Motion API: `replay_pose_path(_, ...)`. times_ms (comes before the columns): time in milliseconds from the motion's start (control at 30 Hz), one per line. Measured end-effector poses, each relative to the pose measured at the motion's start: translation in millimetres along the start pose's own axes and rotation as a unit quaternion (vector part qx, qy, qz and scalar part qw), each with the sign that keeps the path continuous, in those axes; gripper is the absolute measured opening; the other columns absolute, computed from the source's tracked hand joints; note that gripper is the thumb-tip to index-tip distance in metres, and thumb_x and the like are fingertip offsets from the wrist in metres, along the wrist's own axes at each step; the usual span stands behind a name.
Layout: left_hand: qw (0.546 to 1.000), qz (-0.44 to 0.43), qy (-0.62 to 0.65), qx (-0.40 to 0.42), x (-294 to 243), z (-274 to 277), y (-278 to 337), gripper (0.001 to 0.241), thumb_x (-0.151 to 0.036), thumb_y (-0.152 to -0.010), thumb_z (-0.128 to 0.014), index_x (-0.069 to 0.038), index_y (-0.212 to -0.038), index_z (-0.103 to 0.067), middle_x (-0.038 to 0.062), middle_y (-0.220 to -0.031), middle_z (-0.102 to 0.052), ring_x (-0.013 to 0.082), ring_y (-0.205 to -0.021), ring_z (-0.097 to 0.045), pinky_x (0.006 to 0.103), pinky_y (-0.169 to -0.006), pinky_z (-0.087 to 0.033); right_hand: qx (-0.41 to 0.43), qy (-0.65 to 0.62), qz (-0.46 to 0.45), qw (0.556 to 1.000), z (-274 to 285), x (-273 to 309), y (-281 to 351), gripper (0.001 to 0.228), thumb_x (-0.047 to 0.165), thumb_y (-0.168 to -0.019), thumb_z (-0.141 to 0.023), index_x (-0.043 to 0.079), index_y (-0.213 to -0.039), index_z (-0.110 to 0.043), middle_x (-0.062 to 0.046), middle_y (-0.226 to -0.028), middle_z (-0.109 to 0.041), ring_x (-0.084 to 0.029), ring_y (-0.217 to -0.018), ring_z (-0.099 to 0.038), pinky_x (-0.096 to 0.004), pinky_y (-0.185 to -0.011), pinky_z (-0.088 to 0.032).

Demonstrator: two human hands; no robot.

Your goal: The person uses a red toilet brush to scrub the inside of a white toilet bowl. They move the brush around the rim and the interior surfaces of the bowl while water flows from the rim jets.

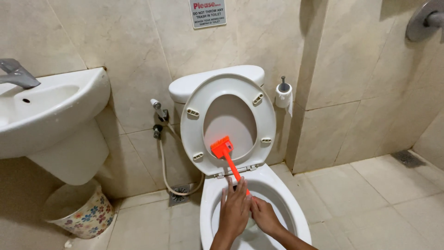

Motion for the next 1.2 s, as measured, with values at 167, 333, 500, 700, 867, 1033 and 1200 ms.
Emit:
replay_pose_path(167, 0.999, 0.015, 0.035, 0.016, -11.6, -0.9, 2.1, 0.055, -0.029, -0.105, -0.044, -0.008, -0.156, -0.04, 0.006, -0.166, -0.034, 0.033, -0.158, -0.012, 0.0548, -0.123, -0.01, -0.012, 0.012, -0.032, 0.999, 12.1, -18.6, 1.3, 0.041, 0.037, -0.105, -0.049, 0.004, -0.087, -0.065, -0.001, -0.065, -0.057, -0.011, -0.057, -0.051, -0.032, -0.054, -0.045)
replay_pose_path(333, 0.999, -0.006, 0.038, 0.016, -12.5, -17.5, -3.2, 0.055, -0.028, -0.105, -0.045, -0.006, -0.155, -0.04, 0.008, -0.167, -0.032, 0.0352, -0.158, -0.011, 0.0552, -0.122, -0.008, -0.024, 0.051, -0.01, 0.998, 28.6, -20.7, 4.6, 0.042, 0.036, -0.104, -0.05, 0.003, -0.082, -0.063, -0.002, -0.06, -0.058, -0.012, -0.054, -0.053, -0.033, -0.052, -0.046)
replay_pose_path(500, 0.997, -0.033, 0.06, 0.017, -26.3, -26.8, -9.6, 0.056, -0.027, -0.104, -0.046, -0.004, -0.155, -0.041, 0.01, -0.166, -0.035, 0.0363, -0.158, -0.011, 0.0578, -0.122, -0.007, -0.052, 0.089, -0.049, 0.993, 50.1, -9.6, 15.2, 0.044, 0.039, -0.104, -0.048, 0.003, -0.082, -0.063, -0.004, -0.059, -0.057, -0.013, -0.053, -0.053, -0.034, -0.052, -0.046)
replay_pose_path(700, 0.995, -0.063, 0.073, 0.0, -55.7, -27.0, -12.5, 0.053, -0.027, -0.105, -0.048, -0.004, -0.153, -0.045, 0.01, -0.164, -0.038, 0.0354, -0.157, -0.016, 0.0575, -0.122, -0.011, -0.103, 0.055, -0.047, 0.992, 63.8, -21.8, 25.1, 0.05, 0.04, -0.106, -0.047, 0.0, -0.084, -0.068, -0.004, -0.059, -0.058, -0.012, -0.054, -0.052, -0.032, -0.053, -0.044)
replay_pose_path(867, 0.989, -0.132, 0.06, -0.016, -73.2, -29.9, -16.7, 0.054, -0.028, -0.106, -0.049, -0.001, -0.152, -0.047, 0.011, -0.164, -0.04, 0.0362, -0.157, -0.018, 0.0584, -0.122, -0.014, -0.138, -0.05, 0.008, 0.989, 73.9, -15.0, 35.2, 0.039, 0.032, -0.105, -0.049, 0.0, -0.102, -0.071, 0.001, -0.065, -0.056, -0.009, -0.058, -0.047, -0.03, -0.052, -0.041)
replay_pose_path(1033, 0.987, -0.149, 0.053, 0.003, -95.0, -31.0, -32.9, 0.053, -0.031, -0.106, -0.048, -0.001, -0.15, -0.049, 0.011, -0.164, -0.04, 0.0355, -0.156, -0.02, 0.059, -0.121, -0.016, -0.14, -0.082, 0.286, 0.944, 87.2, 0.9, 36.3, 0.039, 0.027, -0.116, -0.043, -0.005, -0.126, -0.063, 0.0, -0.1, -0.07, -0.008, -0.085, -0.061, -0.026, -0.067, -0.051)
replay_pose_path(1200, 0.987, -0.159, -0.006, 0.016, -100.4, -41.8, -45.8, 0.057, -0.034, -0.105, -0.05, 0.0, -0.15, -0.047, 0.01, -0.163, -0.038, 0.0361, -0.154, -0.02, 0.0607, -0.118, -0.015, -0.117, -0.214, -0.054, 0.968, 93.7, -17.6, 29.1, 0.05, 0.043, -0.106, -0.033, 0.01, -0.125, -0.065, 0.001, -0.058, -0.053, -0.008, -0.04, -0.041, -0.027, -0.037, -0.032)
Point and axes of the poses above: each hand's wrist, its own y-axis away from the middle knuckle, its own z-axis out of the back of the hand, x = y × z, the point moved 3 cm from there along -y, towards the middle knuckle
